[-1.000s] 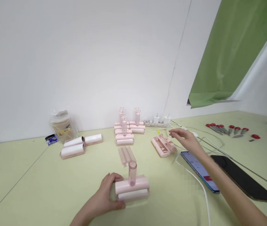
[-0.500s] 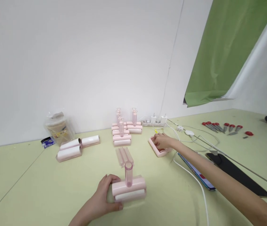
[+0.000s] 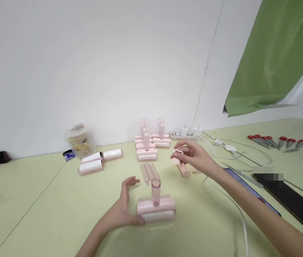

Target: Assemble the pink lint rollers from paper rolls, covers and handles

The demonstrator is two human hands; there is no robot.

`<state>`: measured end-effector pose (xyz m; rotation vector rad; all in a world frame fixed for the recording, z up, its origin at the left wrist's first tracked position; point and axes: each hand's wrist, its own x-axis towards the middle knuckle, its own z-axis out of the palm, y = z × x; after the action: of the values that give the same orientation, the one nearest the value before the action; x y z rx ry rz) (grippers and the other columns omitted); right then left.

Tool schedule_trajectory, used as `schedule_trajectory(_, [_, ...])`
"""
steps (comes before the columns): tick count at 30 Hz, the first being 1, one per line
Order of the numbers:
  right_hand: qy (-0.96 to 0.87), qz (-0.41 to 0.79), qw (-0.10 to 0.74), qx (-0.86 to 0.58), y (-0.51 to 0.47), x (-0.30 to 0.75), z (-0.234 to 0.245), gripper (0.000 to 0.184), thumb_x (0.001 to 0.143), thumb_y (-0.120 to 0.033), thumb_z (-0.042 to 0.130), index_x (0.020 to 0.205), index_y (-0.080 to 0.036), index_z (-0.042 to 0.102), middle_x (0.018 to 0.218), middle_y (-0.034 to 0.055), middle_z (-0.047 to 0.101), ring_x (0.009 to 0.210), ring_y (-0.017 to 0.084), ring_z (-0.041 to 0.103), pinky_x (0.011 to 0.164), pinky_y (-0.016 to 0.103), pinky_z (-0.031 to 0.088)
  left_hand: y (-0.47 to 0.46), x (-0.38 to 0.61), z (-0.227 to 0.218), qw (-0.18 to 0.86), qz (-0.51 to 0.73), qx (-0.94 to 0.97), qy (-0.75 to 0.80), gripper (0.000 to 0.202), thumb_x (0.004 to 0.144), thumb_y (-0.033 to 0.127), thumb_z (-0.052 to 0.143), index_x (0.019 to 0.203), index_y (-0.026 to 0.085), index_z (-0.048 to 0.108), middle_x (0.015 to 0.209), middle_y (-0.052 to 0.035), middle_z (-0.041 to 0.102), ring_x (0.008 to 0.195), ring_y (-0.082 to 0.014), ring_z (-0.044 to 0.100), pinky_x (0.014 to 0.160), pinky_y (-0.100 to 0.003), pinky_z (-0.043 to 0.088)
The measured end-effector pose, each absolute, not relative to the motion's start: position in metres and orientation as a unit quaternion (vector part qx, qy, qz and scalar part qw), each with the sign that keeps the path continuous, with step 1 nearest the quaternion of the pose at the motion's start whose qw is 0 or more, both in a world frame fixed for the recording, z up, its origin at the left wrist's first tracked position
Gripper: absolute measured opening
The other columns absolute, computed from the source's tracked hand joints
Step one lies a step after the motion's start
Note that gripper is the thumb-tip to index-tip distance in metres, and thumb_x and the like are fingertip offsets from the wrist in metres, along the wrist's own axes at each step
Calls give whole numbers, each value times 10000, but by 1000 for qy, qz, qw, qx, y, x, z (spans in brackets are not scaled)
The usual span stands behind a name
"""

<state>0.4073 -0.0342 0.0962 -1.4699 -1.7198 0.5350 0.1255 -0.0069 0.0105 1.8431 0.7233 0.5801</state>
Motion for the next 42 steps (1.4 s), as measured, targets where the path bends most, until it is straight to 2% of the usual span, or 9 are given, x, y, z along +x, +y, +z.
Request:
schedule_trajectory(3, [-676, 267, 482, -489, -49, 363, 104, 299, 758, -414, 592, 944, -180, 576, 813, 38, 646, 708, 152, 600, 597, 253, 484, -4, 150, 33, 550, 351, 732, 197, 731, 671, 706, 435, 1176, 196, 297, 1214, -131, 414, 1176, -281, 335, 995, -411, 206])
schedule_trajectory(6, [-723, 216, 472, -457, -55, 341, 106, 187, 782, -340, 580, 902, -210, 640, 846, 25, 645, 764, 152, 591, 658, 260, 478, -10, 183, 50, 676, 354, 629, 147, 681, 735, 729, 167, 1019, 169, 431, 899, -89, 570, 893, -255, 533, 841, -402, 349])
schedule_trajectory(8, [-755, 190, 439, -448, -56, 338, 105, 176, 802, -307, 556, 935, -231, 642, 835, 16, 648, 790, 154, 588, 686, 264, 473, -17, 200, 52, 746, 343, 552, 144, 696, 737, 724, 118, 922, 158, 479, 687, -46, 552, 675, -215, 548, 686, -356, 389])
schedule_trajectory(11, [-785, 166, 406, -437, -56, 341, 105, 183, 809, -276, 549, 967, -242, 634, 838, 7, 657, 817, 151, 582, 700, 249, 469, -24, 211, 45, 775, 335, 506, 178, 729, 702, 757, 115, 744, 152, 520, 509, 4, 442, 470, -139, 436, 511, -270, 337])
schedule_trajectory(15, [-803, 141, 404, -415, -56, 344, 105, 175, 832, -254, 526, 974, -236, 627, 817, -5, 668, 794, 139, 586, 710, 244, 454, -25, 211, 36, 751, 331, 533, 207, 755, 696, 755, 99, 530, 146, 513, 471, -7, 399, 429, -109, 356, 454, -250, 280])
schedule_trajectory(18, [-816, 128, 402, -396, -55, 344, 105, 182, 845, -225, 508, 990, -239, 618, 792, -14, 669, 785, 135, 588, 729, 253, 439, -24, 211, 35, 748, 330, 537, 208, 751, 683, 764, 94, 482, 159, 489, 456, -5, 385, 424, -108, 346, 459, -254, 284])
schedule_trajectory(34, [-817, 145, 392, -397, -58, 339, 103, 181, 846, -217, 492, 973, -239, 619, 790, -4, 661, 767, 138, 586, 722, 255, 459, -25, 212, 36, 741, 338, 544, 203, 749, 634, 812, 129, 553, 163, 494, 489, -16, 441, 439, -114, 378, 460, -251, 308])
schedule_trajectory(39, [-749, 256, 401, -461, -59, 339, 93, 306, 817, -299, 537, 1120, -261, 553, 926, 28, 603, 855, 154, 577, 678, 238, 489, -27, 212, 30, 728, 366, 543, 203, 749, 536, 867, 247, 617, 165, 496, 505, -1, 451, 446, -110, 386, 466, -251, 330])
schedule_trajectory(42, [-736, 317, 395, -449, -59, 338, 83, 216, 795, -348, 566, 973, -246, 633, 918, 34, 573, 845, 162, 572, 659, 241, 494, -27, 211, 24, 715, 385, 547, 201, 724, 571, 843, 279, 599, 154, 498, 506, -5, 450, 450, -114, 407, 457, -247, 321])
